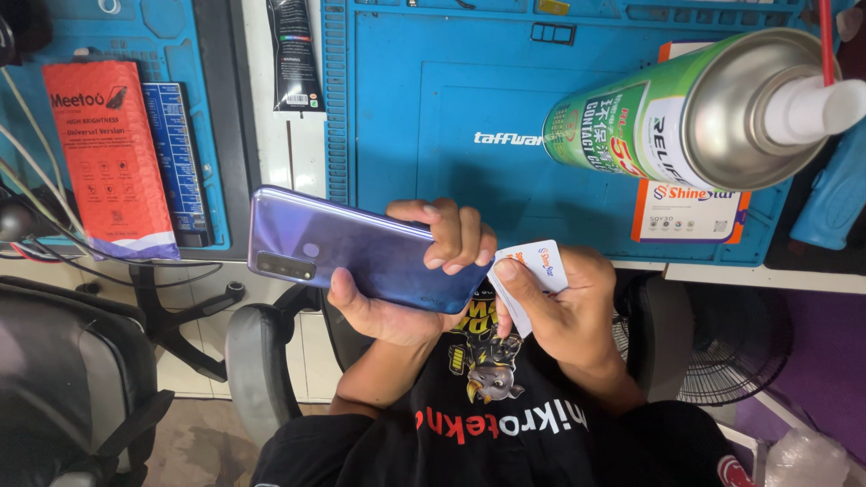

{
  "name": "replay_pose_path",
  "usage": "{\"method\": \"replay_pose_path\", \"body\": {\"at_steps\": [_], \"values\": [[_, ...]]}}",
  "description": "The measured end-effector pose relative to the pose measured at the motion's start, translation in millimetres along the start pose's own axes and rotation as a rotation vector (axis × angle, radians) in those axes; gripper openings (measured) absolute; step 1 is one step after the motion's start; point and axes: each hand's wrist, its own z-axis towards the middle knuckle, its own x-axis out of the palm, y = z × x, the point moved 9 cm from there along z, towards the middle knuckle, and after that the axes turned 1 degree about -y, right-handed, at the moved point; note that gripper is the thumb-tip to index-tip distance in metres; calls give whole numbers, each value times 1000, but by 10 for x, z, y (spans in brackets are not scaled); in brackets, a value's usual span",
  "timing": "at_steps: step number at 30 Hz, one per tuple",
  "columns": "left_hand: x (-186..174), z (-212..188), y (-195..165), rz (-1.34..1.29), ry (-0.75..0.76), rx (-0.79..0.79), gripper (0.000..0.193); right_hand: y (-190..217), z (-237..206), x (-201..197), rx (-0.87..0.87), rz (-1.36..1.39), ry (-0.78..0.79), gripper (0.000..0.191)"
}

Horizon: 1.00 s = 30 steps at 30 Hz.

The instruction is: The person holds a smartphone and heats its back edge with a heat gun, then slides a plastic card along the seam to pry the back cover loose. They spray liquid from an aerosol can onto the card and continue working the seam, then use a screwdriver to pry along the phone's edge on the mat.

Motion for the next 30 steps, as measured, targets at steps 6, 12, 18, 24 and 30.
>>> {"method": "replay_pose_path", "body": {"at_steps": [6, 12, 18, 24, 30], "values": [[-10, 9, -5, 49, -17, -8, 82, -31, 47, -50, 59, -4, 56, 18], [37, 143, -89, 206, 68, -141, 123, -199, 77, -104, 142, 104, 150, 23], [-65, 316, -109, 27, -48, -46, 113, -114, 35, -110, 106, 261, 256, 42], [-136, 305, -49, 212, -124, 7, 103, 598, -31, -241, -261, -327, -83, 64], [-107, 271, 53, 400, -83, -8, 111, 1324, -271, 214, -807, -935, 73, 39]]}}
